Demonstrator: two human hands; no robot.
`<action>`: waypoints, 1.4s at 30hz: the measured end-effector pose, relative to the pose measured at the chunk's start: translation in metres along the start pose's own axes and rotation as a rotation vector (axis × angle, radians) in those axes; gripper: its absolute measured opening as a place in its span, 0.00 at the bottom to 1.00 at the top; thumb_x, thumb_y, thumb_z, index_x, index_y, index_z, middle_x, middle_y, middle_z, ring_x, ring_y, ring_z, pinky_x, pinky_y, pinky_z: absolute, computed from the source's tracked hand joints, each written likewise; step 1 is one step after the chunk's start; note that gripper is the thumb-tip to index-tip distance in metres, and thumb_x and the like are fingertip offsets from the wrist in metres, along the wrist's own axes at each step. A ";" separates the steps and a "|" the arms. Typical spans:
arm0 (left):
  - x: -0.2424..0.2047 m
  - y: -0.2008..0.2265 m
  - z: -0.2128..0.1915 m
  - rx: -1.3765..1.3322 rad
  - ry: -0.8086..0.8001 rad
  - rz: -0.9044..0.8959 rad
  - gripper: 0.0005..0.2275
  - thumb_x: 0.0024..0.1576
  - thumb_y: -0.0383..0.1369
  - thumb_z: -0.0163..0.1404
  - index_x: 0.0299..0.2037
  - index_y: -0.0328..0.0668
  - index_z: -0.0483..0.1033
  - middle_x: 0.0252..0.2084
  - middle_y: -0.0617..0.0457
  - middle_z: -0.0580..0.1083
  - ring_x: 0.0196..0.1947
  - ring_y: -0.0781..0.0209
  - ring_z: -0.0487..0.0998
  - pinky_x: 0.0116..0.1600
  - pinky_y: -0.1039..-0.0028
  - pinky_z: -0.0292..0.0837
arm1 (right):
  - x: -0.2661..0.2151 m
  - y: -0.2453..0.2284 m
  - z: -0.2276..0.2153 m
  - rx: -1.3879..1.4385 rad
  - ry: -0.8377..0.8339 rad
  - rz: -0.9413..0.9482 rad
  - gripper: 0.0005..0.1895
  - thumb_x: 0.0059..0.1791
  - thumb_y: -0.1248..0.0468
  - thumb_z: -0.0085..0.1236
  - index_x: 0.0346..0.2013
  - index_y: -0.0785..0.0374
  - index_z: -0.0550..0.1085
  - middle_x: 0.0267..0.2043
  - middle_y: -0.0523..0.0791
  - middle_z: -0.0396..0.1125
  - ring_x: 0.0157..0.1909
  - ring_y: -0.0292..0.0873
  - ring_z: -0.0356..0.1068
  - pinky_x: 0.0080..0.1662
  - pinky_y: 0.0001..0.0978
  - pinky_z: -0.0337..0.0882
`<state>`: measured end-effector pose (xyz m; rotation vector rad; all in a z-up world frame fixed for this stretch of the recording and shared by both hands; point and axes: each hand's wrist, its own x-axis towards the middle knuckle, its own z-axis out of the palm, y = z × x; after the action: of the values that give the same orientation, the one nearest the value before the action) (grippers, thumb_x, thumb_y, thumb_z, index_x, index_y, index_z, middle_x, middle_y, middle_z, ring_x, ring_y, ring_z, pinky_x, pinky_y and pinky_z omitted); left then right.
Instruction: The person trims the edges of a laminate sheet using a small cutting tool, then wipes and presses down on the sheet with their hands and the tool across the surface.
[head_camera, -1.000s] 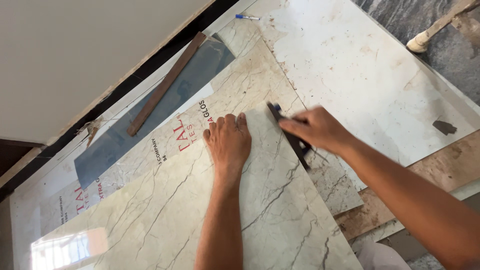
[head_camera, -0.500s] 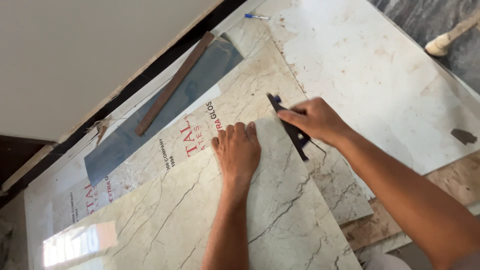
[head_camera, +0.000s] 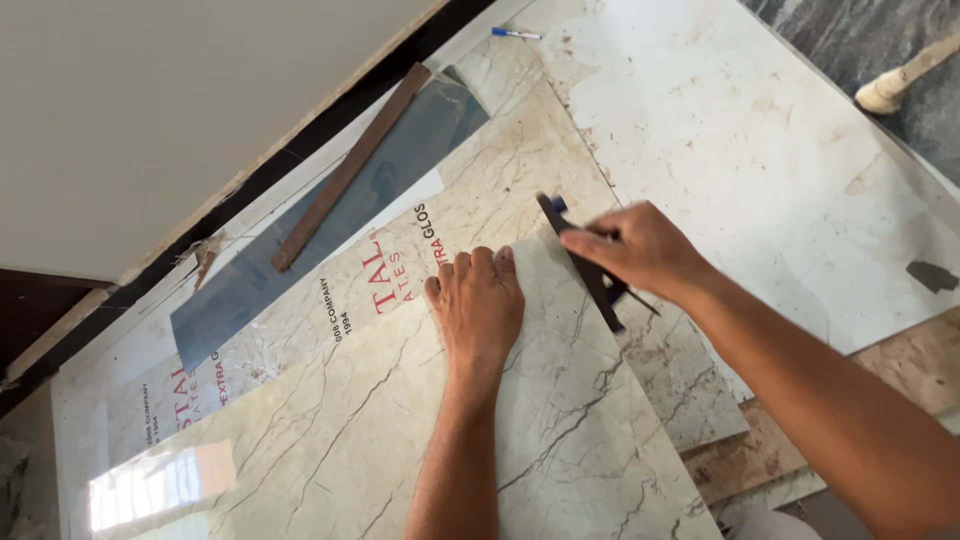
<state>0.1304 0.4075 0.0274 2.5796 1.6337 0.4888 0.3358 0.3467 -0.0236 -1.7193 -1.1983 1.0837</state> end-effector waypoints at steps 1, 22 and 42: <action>-0.002 -0.001 0.002 0.003 0.002 0.005 0.15 0.65 0.42 0.45 0.36 0.38 0.78 0.38 0.45 0.77 0.43 0.45 0.74 0.56 0.51 0.60 | 0.008 -0.004 0.002 0.041 0.045 -0.035 0.27 0.47 0.42 0.58 0.32 0.67 0.82 0.14 0.41 0.67 0.14 0.33 0.58 0.20 0.29 0.56; 0.090 0.008 -0.001 0.089 -0.121 1.062 0.36 0.43 0.74 0.50 0.33 0.44 0.77 0.51 0.45 0.65 0.59 0.46 0.65 0.70 0.51 0.59 | -0.253 0.289 0.084 0.380 0.023 0.897 0.24 0.53 0.48 0.59 0.41 0.69 0.85 0.17 0.53 0.68 0.17 0.46 0.61 0.25 0.41 0.58; -0.013 0.031 -0.001 -0.075 -0.055 1.356 0.27 0.58 0.64 0.48 0.27 0.48 0.65 0.30 0.56 0.64 0.34 0.60 0.67 0.47 0.67 0.74 | -0.309 0.300 0.103 0.719 0.276 0.779 0.19 0.52 0.54 0.58 0.41 0.71 0.82 0.17 0.49 0.64 0.17 0.43 0.57 0.22 0.40 0.56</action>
<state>0.1524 0.3816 0.0313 3.1644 -0.3802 0.4361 0.2713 -0.0179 -0.2675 -1.6596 0.1076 1.4170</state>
